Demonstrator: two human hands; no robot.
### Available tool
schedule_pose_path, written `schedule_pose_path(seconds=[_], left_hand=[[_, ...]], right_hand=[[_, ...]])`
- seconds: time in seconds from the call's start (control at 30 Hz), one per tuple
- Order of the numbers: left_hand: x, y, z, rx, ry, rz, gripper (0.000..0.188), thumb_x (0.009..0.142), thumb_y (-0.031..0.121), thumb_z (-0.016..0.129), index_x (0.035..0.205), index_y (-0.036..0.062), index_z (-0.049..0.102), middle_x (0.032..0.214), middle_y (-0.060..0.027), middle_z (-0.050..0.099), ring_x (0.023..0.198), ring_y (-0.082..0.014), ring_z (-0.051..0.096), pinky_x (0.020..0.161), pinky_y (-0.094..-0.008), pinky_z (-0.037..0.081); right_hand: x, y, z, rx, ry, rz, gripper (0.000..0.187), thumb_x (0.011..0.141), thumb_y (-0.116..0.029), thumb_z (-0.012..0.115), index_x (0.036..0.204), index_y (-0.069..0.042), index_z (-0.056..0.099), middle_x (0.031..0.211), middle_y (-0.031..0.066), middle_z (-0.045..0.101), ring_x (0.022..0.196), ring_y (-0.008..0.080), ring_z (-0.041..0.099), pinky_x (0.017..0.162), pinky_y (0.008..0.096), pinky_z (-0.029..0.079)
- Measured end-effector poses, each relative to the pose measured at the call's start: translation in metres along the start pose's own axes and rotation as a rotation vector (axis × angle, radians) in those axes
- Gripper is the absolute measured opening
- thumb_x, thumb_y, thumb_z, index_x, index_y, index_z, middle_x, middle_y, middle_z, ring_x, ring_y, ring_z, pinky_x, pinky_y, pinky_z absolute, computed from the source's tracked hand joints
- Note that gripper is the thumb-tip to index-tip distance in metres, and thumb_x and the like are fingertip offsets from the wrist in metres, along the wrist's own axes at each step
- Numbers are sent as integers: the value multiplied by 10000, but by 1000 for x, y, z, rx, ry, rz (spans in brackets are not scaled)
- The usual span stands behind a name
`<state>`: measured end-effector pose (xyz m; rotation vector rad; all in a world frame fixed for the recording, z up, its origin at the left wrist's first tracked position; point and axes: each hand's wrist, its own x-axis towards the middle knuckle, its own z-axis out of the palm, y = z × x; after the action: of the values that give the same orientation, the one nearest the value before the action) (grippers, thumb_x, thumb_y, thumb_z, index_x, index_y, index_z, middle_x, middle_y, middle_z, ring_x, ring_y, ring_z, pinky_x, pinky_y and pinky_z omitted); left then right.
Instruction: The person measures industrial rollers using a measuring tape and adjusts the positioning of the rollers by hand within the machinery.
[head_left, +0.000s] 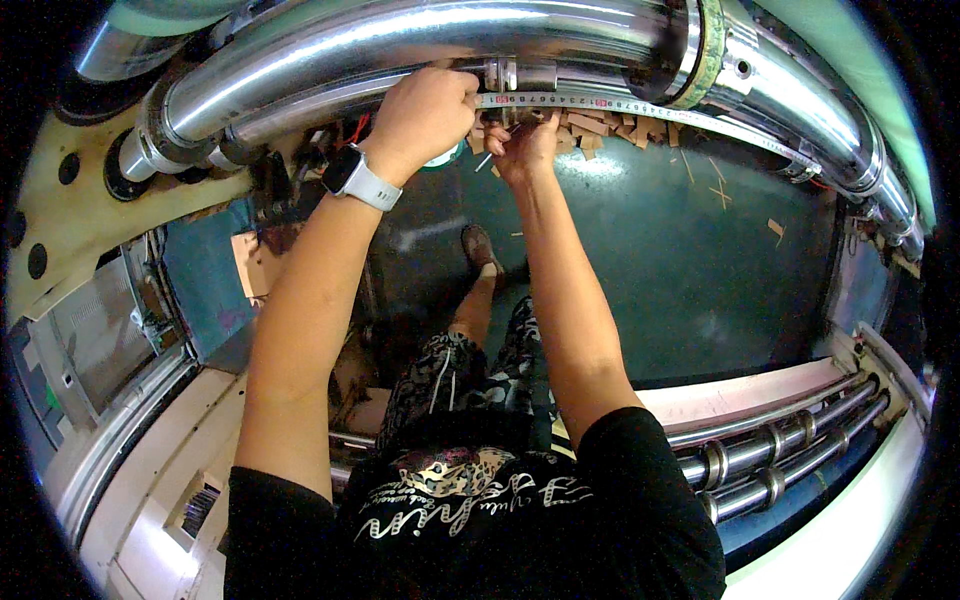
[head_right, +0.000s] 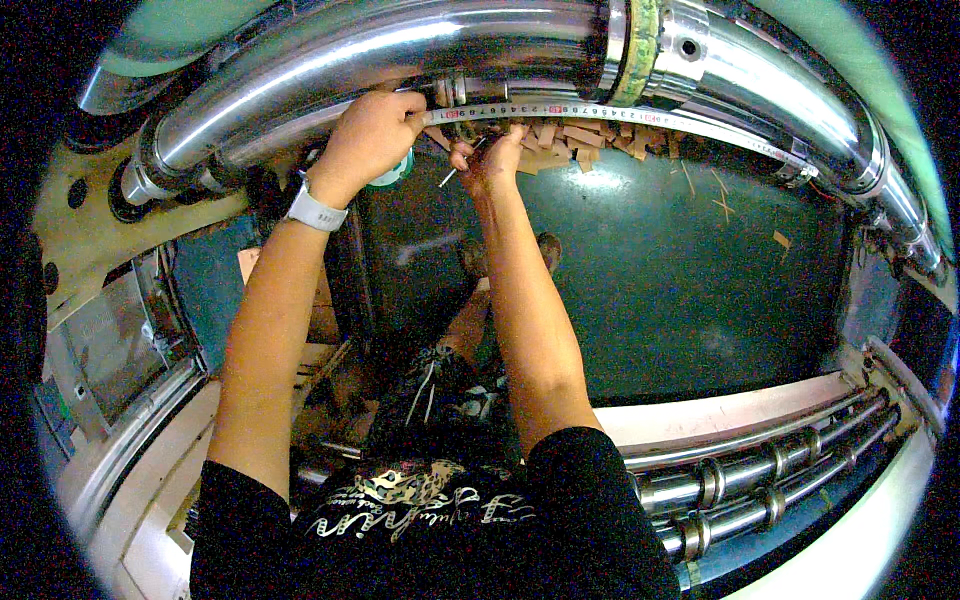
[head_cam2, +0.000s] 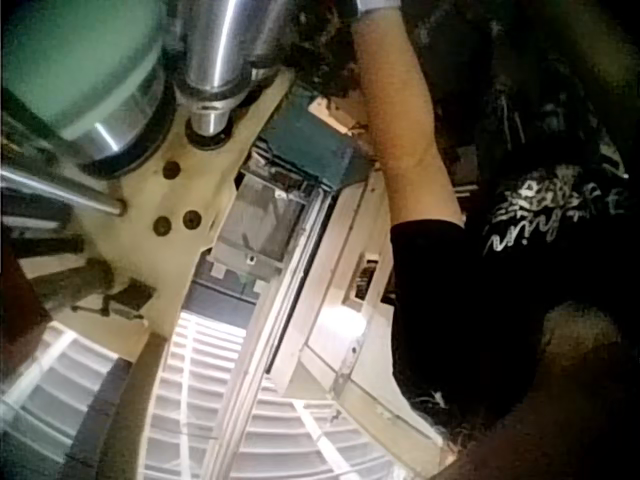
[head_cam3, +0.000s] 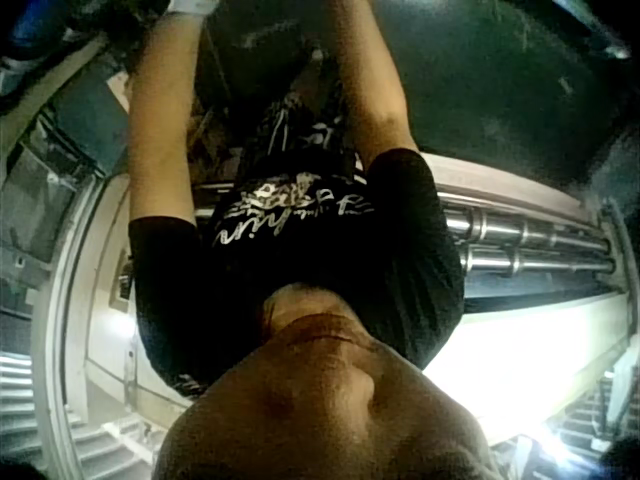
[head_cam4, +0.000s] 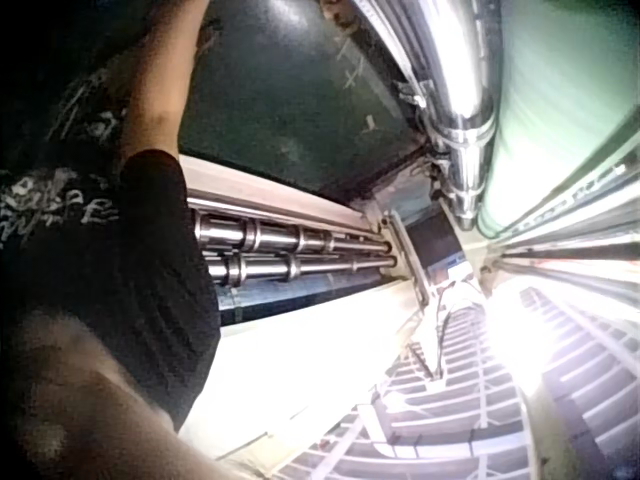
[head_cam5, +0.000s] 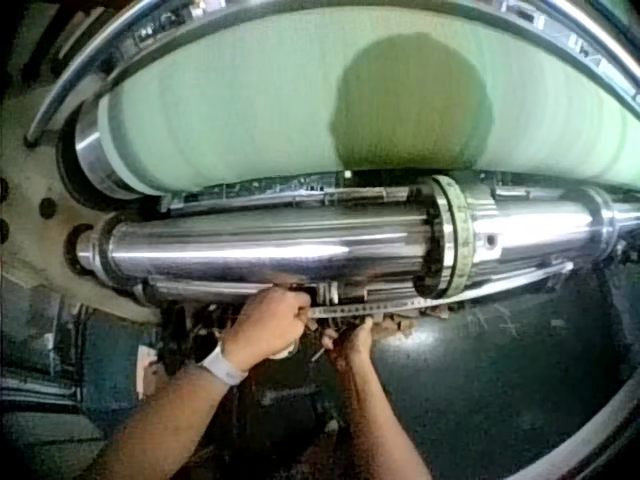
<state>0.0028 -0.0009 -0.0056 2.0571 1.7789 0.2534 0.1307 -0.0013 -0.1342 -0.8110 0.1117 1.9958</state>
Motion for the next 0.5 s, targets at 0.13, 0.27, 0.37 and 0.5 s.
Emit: schedule_pose_path(seconds=[0.13, 0.27, 0.37, 0.5], left_hand=[[-1, 5, -4, 3, -25, -26, 199, 727, 180, 469, 755, 41, 608, 753, -195, 579, 745, -361, 553, 679, -453, 432], [0, 2, -2, 12, -62, -38, 203, 729, 185, 467, 767, 45, 611, 760, -196, 579, 748, -361, 553, 676, -452, 432], [0, 3, -2, 16, -59, -21, 207, 728, 180, 457, 767, 48, 611, 764, -192, 581, 748, -361, 554, 672, -451, 432], [-1, 5, -4, 24, -61, -43, 207, 723, 171, 449, 765, 50, 611, 755, -190, 581, 745, -362, 554, 670, -451, 432]], right_hand=[[-4, 0, 1, 48, -29, 25, 457, 822, -469, 238, 885, -61, 434, 624, 70, 402, 443, 163, 319, 358, 270, 237], [-6, 4, -2, 24, -8, 7, 440, 822, -455, 229, 871, -67, 428, 626, 57, 385, 452, 158, 323, 364, 267, 239], [2, 4, -5, 25, 16, 22, 447, 825, -464, 217, 866, -70, 425, 633, 57, 387, 460, 157, 328, 364, 265, 240], [0, 5, -4, 25, -20, 28, 471, 832, -480, 201, 875, -72, 430, 645, 60, 405, 466, 154, 336, 362, 261, 251]])
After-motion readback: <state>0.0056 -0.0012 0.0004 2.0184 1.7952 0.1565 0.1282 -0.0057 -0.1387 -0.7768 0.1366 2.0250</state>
